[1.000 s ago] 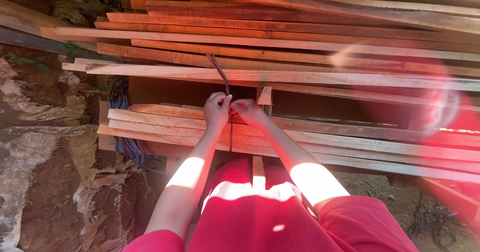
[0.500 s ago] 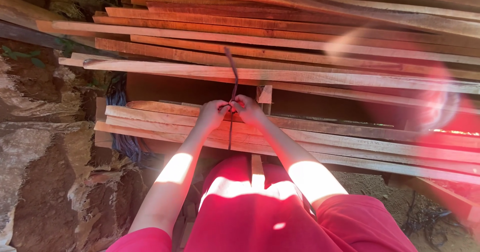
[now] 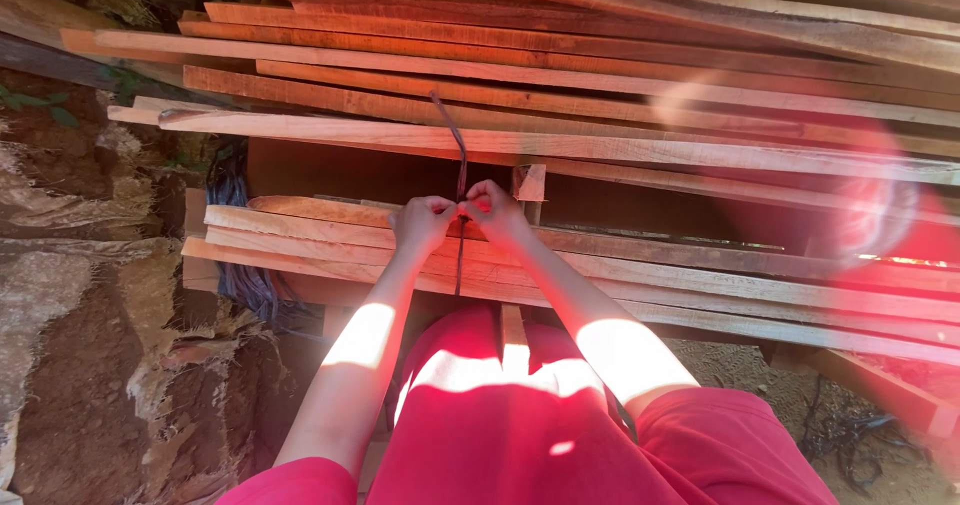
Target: Bundling several wooden planks together using plastic straps.
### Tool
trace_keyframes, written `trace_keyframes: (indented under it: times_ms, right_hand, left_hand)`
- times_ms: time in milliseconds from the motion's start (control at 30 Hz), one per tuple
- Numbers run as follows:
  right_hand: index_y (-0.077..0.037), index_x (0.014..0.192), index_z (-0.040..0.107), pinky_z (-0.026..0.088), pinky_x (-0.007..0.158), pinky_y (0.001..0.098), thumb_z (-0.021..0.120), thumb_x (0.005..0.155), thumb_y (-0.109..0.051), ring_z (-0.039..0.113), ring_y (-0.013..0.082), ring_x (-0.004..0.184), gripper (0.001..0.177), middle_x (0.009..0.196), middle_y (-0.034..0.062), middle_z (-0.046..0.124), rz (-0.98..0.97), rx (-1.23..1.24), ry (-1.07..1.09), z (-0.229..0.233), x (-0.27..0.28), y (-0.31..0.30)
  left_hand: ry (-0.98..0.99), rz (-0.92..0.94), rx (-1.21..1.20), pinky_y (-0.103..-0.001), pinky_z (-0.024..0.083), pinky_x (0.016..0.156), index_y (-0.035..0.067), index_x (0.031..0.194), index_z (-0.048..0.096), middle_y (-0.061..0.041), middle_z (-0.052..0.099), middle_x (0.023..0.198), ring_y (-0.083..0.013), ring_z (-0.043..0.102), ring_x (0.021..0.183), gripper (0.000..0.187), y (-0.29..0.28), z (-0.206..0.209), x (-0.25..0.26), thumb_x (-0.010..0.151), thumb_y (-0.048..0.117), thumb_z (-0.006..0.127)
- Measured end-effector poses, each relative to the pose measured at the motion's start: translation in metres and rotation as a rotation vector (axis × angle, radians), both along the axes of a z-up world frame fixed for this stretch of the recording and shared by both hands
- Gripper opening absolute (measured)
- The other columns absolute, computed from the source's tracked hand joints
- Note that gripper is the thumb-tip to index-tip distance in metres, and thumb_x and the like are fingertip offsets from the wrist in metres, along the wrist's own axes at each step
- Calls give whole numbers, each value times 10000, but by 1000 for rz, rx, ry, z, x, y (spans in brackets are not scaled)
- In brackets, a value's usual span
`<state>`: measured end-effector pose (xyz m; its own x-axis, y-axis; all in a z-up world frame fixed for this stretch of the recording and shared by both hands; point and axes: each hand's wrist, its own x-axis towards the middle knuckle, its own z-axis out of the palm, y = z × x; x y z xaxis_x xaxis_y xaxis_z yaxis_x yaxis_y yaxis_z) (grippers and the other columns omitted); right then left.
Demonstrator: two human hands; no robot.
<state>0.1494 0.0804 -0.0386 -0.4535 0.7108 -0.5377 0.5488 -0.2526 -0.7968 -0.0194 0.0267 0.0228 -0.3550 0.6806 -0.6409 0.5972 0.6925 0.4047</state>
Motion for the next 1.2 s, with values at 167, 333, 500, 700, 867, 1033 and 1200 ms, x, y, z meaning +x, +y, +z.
trace_keyframes:
  times_ms: [167,333,500,700,867,1033,1200]
  right_hand:
    - [-139,1186,711,592,891,386,695,959,-91,733,263,999,233,1022,87,768,23,278,233,46,5,-8]
    - [-36,1149,724,602,821,437,604,981,5,712,355,934,210,990,147,723,109,513,269,47,4,-8]
    - [-76,1051,730,589,855,408,649,991,-162,719,319,942,133,963,112,724,156,384,134,20,12,-11]
    - [-56,961,706,541,971,485,763,852,-326,678,389,1080,297,1110,124,684,257,206,88,-6,20,-3]
    - [-71,1007,692,575,857,452,718,929,-234,709,365,958,183,967,125,689,218,355,73,29,12,-7]
    - [-103,1086,707,617,745,340,638,1030,-229,737,249,845,154,895,40,704,185,464,49,45,17,-8]
    - [-154,933,630,537,544,285,596,952,-216,664,170,728,73,802,3,614,552,1031,-410,67,1,2]
  left_hand:
    - [-31,-2,21,-418,411,1018,355,1017,798,48,789,992,-262,693,1104,191,-1,1,4,900,450,682]
    - [-88,-42,56,-450,432,1022,296,1050,796,-23,786,1047,-317,674,1150,225,-4,18,3,913,438,688]
    - [-167,80,145,-370,418,1019,307,1010,797,33,789,939,-243,673,1129,204,-10,20,5,881,445,722]
    - [-149,116,186,-345,354,1047,318,975,791,46,785,911,-227,645,1121,233,-14,0,9,868,516,733]
    - [-169,159,196,-341,421,988,292,972,800,36,789,918,-231,670,1083,214,-11,5,5,880,478,746]
    - [-174,178,186,-342,474,951,265,963,800,24,789,923,-236,701,1055,235,-11,3,8,888,482,749]
    - [-43,174,219,-377,523,894,266,841,790,15,765,821,-277,713,978,279,0,-21,9,820,544,797]
